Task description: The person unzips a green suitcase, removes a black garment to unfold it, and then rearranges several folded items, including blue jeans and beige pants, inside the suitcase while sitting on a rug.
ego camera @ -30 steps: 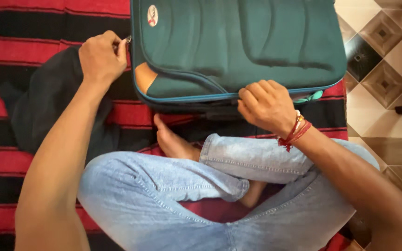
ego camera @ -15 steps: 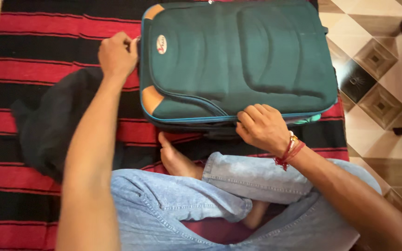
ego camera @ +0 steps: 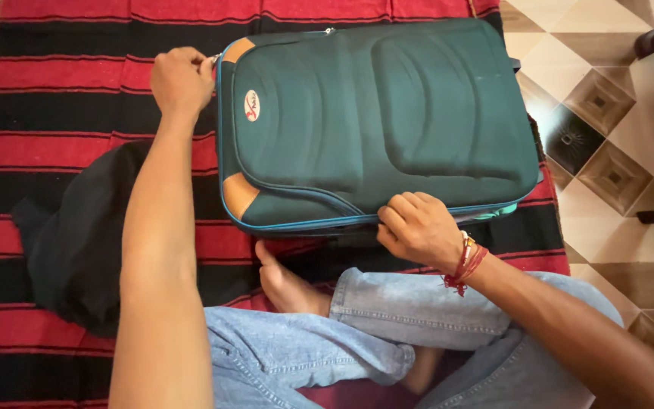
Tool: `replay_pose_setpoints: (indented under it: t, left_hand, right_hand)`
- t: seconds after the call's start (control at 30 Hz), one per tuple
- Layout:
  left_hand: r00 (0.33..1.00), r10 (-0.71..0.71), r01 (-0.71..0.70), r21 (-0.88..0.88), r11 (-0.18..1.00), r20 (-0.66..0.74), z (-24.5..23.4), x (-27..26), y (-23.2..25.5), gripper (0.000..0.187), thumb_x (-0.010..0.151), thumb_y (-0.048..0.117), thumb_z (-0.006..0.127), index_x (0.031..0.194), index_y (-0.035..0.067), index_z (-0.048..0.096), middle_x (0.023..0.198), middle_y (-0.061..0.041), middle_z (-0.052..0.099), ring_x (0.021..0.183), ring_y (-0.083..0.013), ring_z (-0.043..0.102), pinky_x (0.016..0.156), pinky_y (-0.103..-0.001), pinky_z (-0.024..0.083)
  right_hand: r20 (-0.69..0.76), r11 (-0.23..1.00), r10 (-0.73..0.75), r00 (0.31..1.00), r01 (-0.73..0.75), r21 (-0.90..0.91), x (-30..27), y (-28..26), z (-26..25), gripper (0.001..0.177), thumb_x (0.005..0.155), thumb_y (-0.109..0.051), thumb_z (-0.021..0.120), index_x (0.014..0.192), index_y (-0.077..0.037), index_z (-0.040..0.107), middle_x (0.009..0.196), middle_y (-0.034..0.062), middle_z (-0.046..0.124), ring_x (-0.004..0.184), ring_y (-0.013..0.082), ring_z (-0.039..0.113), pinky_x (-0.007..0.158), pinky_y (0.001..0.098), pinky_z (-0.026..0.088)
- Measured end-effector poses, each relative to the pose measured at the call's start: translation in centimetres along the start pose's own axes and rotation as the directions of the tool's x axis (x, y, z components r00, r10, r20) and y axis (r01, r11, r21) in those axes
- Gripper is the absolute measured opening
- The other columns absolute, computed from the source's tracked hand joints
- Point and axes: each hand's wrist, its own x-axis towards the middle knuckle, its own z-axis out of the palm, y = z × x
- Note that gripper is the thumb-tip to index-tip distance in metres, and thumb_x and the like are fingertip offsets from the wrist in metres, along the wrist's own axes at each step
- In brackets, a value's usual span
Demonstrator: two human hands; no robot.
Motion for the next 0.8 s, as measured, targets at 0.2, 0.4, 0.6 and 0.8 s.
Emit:
replay_pose_setpoints:
  t: [0.2,0.4,0.6,0.8]
  left_hand:
    - [0.999,0.019,-0.019,-0.002,1.000,-0.038,1.6,2.3,0.3,0.008,0.085,0.021,0.084,0.090,0.015,0.084,0.081,-0.011,0.075,0.073,-0.0336,0.071,0.066,-0.043,0.056]
    - [0.997,0.053,-0.050,-0.061,0.997,0.050,2.6,4.9,0.3,0.010,0.083,0.023,0.085,0.090,0.016,0.083,0.083,-0.009,0.076,0.077,-0.0317,0.073,0.071,-0.041,0.057]
    - [0.966,0.240,-0.235,-0.060,0.970,0.096,4.2,7.5,1.9,0.016,0.078,0.026,0.089,0.090,0.017,0.085,0.089,-0.008,0.077,0.083,-0.0326,0.071,0.072,-0.044,0.055]
    - [0.927,0.210,-0.214,-0.020,0.977,0.312,5.1,9.5,4.2,0.024,0.076,0.033,0.089,0.094,0.019,0.083,0.088,-0.009,0.076,0.082,-0.0329,0.071,0.075,-0.044,0.055]
  right_hand:
    - [0.001,0.999,-0.009,1.000,0.009,0.042,0.1,0.2,0.3,0.017,0.075,-0.008,0.074,0.087,-0.005,0.062,0.079,0.0078,0.054,0.070,0.0268,0.058,0.065,0.0401,0.047]
    - [0.006,0.993,-0.008,1.000,0.007,0.119,0.0,0.2,0.8,0.018,0.073,-0.008,0.074,0.085,-0.005,0.061,0.077,0.0074,0.054,0.069,0.0270,0.058,0.064,0.0405,0.048]
    - [-0.002,0.985,0.007,1.000,-0.007,0.175,0.2,-0.1,0.6,0.019,0.071,-0.010,0.075,0.084,-0.006,0.061,0.077,0.0078,0.054,0.068,0.0276,0.058,0.062,0.0406,0.048]
    - [0.008,0.989,0.056,0.998,-0.057,0.136,0.0,-0.2,1.2,0.017,0.072,-0.011,0.074,0.082,-0.007,0.060,0.076,0.0069,0.053,0.068,0.0271,0.059,0.061,0.0404,0.048]
